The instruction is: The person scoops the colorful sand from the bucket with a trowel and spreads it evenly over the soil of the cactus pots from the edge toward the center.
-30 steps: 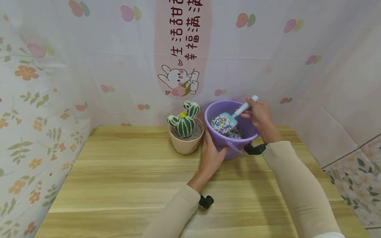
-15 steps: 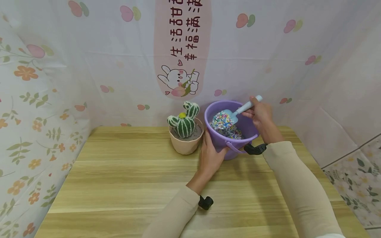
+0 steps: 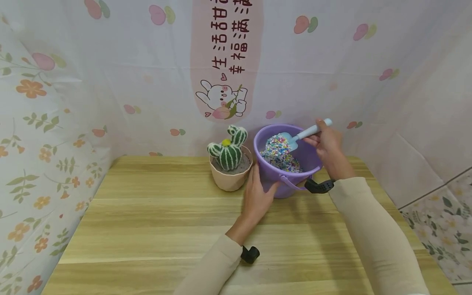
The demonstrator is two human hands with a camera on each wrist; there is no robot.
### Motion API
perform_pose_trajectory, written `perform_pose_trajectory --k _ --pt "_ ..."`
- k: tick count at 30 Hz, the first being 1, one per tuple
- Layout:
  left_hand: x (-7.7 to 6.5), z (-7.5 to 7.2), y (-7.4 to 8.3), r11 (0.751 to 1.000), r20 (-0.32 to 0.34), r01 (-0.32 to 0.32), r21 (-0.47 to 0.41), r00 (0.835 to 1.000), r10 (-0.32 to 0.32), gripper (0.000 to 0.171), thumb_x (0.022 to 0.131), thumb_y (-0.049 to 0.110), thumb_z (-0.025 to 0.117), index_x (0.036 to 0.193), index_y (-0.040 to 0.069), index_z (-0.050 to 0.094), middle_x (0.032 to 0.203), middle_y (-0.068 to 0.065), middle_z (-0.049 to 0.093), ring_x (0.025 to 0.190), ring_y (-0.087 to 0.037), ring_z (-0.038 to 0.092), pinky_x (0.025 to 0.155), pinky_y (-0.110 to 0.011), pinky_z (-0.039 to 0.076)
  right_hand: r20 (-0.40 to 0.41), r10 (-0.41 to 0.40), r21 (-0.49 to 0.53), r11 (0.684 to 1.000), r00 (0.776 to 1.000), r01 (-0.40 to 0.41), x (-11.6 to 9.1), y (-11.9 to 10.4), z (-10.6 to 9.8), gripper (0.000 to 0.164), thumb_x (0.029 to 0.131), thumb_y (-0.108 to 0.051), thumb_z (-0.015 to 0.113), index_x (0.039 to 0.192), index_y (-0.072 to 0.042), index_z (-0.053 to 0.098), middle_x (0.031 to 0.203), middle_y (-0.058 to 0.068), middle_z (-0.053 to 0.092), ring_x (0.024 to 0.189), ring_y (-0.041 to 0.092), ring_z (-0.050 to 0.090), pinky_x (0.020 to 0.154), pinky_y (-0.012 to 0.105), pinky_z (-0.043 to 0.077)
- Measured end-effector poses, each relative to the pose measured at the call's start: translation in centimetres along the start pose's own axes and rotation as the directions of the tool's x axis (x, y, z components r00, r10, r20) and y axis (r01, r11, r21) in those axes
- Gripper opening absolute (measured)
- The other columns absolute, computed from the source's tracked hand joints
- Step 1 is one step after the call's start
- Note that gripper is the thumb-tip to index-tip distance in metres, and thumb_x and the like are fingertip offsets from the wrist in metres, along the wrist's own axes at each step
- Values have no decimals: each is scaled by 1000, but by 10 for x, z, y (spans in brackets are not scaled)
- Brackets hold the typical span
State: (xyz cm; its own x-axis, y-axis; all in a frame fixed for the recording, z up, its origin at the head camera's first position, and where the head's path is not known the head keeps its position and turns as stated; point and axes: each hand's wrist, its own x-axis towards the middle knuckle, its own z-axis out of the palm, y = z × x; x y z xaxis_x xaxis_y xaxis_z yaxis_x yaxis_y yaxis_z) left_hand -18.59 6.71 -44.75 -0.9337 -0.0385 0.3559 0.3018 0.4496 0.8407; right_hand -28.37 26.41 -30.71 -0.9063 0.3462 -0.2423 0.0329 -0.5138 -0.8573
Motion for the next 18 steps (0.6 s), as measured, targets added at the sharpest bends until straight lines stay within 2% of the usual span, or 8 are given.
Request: perform_pose_trajectory --k 6,13,18 --pt "-3 -10 1 1000 5 -22 -14 1000 22 85 87 37 73 152 4 29 153 -15 36 138 -29 39 109 -45 38 -14 -3 32 999 1000 4 -4 -2 -5 28 95 -20 63 116 -7 50 71 12 68 69 27 72 62 37 57" --pt "-5 -17 2 999 23 -16 -36 1000 17 83 87 37 72 152 6 30 154 -14 36 139 -28 38 109 -46 37 -17 30 126 992 999 -28 -10 -4 -6 37 92 -17 67 126 -10 52 73 14 68 66 28 71 67 41 56" --pt "-7 -22 4 999 27 -6 -48 1000 7 82 87 37 72 152 7 31 154 -14 36 139 -28 37 109 -47 36 14 49 194 980 999 -51 -16 -5 -9 40 92 -16 68 128 -11 52 79 15 68 70 29 71 70 44 54"
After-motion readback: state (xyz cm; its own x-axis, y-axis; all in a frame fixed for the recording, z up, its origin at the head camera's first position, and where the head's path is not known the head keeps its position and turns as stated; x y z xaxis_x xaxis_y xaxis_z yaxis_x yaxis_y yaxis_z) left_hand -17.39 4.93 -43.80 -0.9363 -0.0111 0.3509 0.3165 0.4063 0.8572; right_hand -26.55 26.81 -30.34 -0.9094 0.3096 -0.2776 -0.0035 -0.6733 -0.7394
